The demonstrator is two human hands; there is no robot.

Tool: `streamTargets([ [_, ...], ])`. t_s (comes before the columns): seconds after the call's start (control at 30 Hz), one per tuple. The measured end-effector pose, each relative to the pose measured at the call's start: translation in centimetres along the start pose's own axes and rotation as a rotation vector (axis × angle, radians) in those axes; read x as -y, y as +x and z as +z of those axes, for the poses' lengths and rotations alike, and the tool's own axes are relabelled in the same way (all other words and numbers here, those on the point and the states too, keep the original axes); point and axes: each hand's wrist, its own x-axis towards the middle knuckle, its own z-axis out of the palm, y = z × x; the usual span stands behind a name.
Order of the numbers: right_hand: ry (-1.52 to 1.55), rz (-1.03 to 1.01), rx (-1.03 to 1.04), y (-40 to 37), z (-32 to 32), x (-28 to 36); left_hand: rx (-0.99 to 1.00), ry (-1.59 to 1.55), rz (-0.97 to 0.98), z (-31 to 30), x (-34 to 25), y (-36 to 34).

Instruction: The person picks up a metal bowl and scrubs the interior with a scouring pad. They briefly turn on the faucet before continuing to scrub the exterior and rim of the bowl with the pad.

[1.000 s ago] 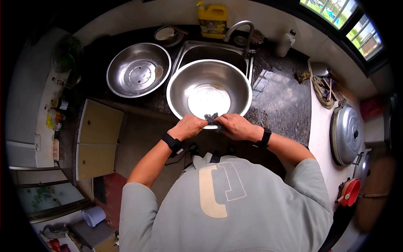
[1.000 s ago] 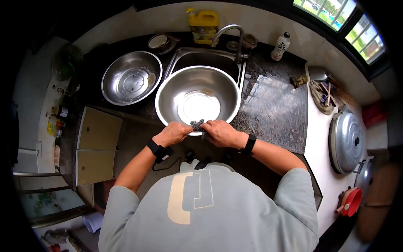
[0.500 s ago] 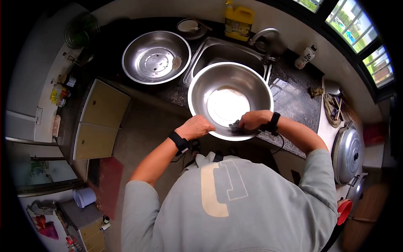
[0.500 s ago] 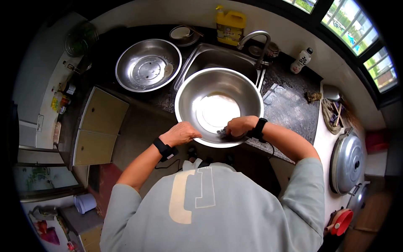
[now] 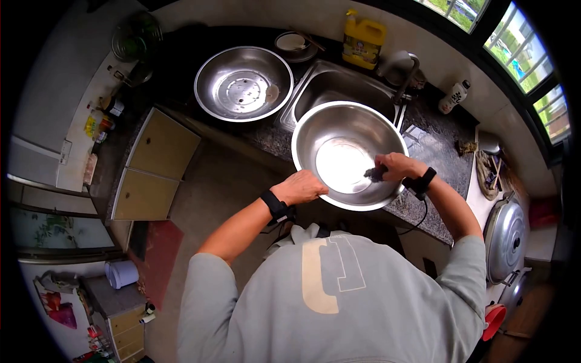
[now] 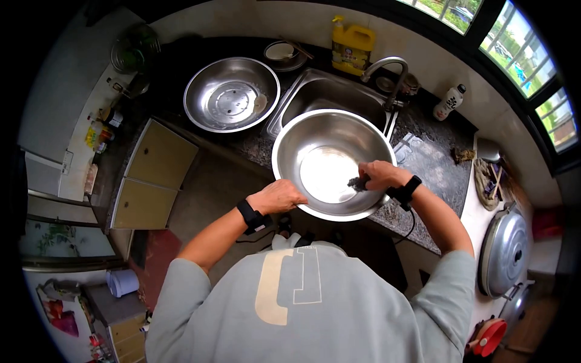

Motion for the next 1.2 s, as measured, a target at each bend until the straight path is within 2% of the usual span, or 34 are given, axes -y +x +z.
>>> streamTargets([
  [0.07,0.129,-0.116,-0.307,-2.0,-1.1,-1.7,0.001,-0.023,-0.017,-0.6,-0.2,0.6],
  [0.13,0.098,-0.010,-0.429,-4.8,-2.6,-0.8,0.008,-0.030,-0.033,-1.5,-0.4,1.5],
  [0.17,0.179,-0.010,-0.528,-5.8,-2.5,-1.2,0.012,-0.028,-0.042,-2.2,-0.6,2.0],
  [0.2,0.226,0.086,-0.549,-7.1,-2.8,-0.9,0.019,-0.026,-0.048,-2.8,-0.7,2.5],
  [0.3,0.348,0.167,-0.874,-9.4,-1.4,-1.2,-0.071,-0.052,-0.053,-4.1,-0.3,4.3],
  [0.4,0.498,0.087,-1.220,-9.4,1.6,-2.0,-0.182,-0.070,-0.047,-5.3,0.1,6.9],
  [0.43,0.802,0.181,-1.172,-9.5,1.9,-0.5,-0.209,-0.065,-0.048,-5.8,0.2,7.8],
  [0.47,0.666,0.109,-1.315,-8.1,3.8,-1.4,-0.238,-0.059,-0.056,-6.2,0.2,8.7],
  [0.53,0.662,0.015,-1.439,-6.3,5.3,1.3,-0.303,-0.102,-0.078,-6.4,0.6,10.5],
  [0.6,0.617,-0.036,-1.449,-4.8,6.1,4.5,-0.319,-0.156,-0.142,-7.1,0.2,12.2],
  [0.67,0.442,-0.077,-1.492,-2.6,6.3,7.0,-0.383,-0.180,-0.178,-7.5,-0.1,13.6],
  [0.77,0.294,-0.110,-1.597,0.1,5.1,6.7,-0.428,-0.212,-0.164,-7.7,1.0,14.7],
  [0.87,0.309,0.038,-1.754,0.9,2.7,3.3,-0.440,-0.294,-0.274,-9.2,0.3,14.1],
  [0.93,0.424,0.217,-1.788,1.5,2.0,1.0,-0.514,-0.312,-0.214,-8.9,1.3,13.8],
  [0.97,0.350,0.237,-1.800,2.1,2.1,0.8,-0.537,-0.317,-0.197,-9.1,1.5,13.6],
  [1.0,0.276,0.259,-1.810,2.1,1.6,2.0,-0.560,-0.323,-0.179,-9.2,1.7,13.4],
  [1.03,0.224,0.166,-1.818,2.2,1.0,4.2,-0.538,-0.352,-0.219,-9.5,2.1,13.2],
  [1.13,0.091,-0.035,-1.643,3.0,1.0,11.6,-0.579,-0.431,-0.198,-9.2,4.3,12.9],
  [1.2,0.041,0.075,-1.656,3.9,1.0,12.2,-0.622,-0.444,-0.099,-8.9,6.0,12.3],
])
